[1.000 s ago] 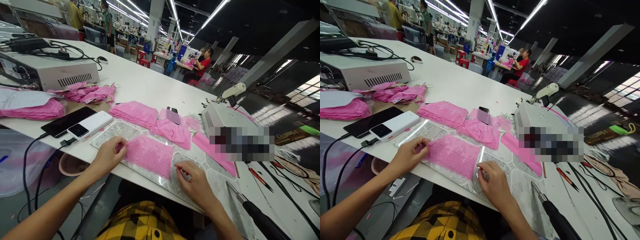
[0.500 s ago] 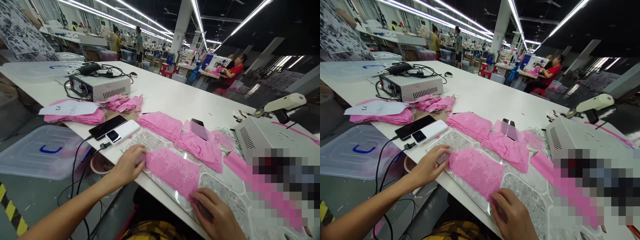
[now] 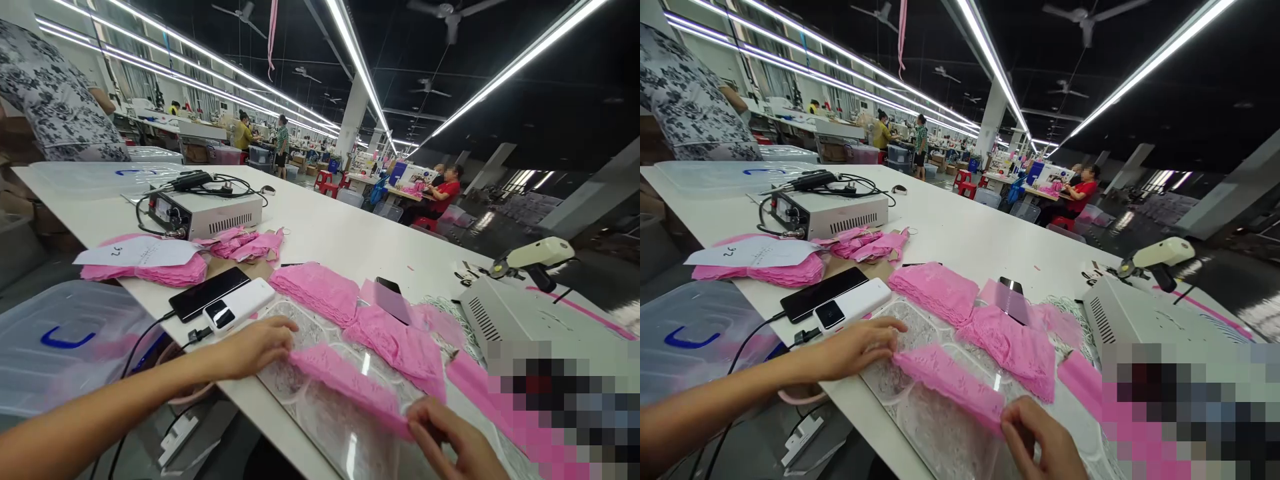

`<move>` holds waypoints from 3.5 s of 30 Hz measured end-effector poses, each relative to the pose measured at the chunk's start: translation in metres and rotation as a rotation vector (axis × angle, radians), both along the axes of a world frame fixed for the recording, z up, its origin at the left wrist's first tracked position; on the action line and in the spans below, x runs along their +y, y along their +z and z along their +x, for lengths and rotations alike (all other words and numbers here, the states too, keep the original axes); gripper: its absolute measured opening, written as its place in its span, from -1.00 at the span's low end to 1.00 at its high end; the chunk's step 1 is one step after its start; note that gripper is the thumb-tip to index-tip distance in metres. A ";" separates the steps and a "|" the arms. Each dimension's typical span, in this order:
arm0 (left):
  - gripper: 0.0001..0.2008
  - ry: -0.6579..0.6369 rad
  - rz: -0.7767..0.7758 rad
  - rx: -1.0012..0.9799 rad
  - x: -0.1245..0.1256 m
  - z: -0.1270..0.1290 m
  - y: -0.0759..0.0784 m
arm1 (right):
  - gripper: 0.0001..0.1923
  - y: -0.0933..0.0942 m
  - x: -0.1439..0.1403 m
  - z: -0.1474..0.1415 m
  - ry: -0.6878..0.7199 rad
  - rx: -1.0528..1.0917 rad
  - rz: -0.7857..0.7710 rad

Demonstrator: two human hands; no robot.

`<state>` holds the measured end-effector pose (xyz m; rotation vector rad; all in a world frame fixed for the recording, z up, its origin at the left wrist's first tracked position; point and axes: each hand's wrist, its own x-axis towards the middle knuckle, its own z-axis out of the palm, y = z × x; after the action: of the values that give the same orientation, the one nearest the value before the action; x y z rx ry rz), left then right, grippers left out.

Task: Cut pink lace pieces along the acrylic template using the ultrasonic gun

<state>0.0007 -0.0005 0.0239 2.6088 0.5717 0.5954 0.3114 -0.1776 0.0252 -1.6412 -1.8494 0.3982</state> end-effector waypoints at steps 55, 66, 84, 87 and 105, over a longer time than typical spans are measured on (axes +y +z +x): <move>-0.72 -0.375 0.324 0.104 0.046 0.160 0.041 | -0.57 -0.023 0.059 0.060 -0.393 -0.325 0.195; -0.76 -0.575 0.132 0.244 0.019 0.085 0.022 | -0.76 -0.022 -0.021 0.005 0.205 -0.553 0.321; -0.74 -0.317 0.330 0.173 0.024 0.072 -0.015 | -0.85 -0.013 0.054 0.024 -0.181 -0.170 0.016; -0.78 -0.226 0.332 0.122 0.033 0.092 -0.014 | -0.83 -0.015 0.086 0.017 -0.172 -0.181 0.017; -0.81 -0.253 0.426 0.085 0.053 0.137 -0.021 | -0.69 -0.019 0.104 0.047 -0.277 0.309 -0.068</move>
<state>0.1381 0.0520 0.0025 3.0525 0.1398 0.5764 0.3581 -0.0734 0.0059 -1.7409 -1.3755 0.5622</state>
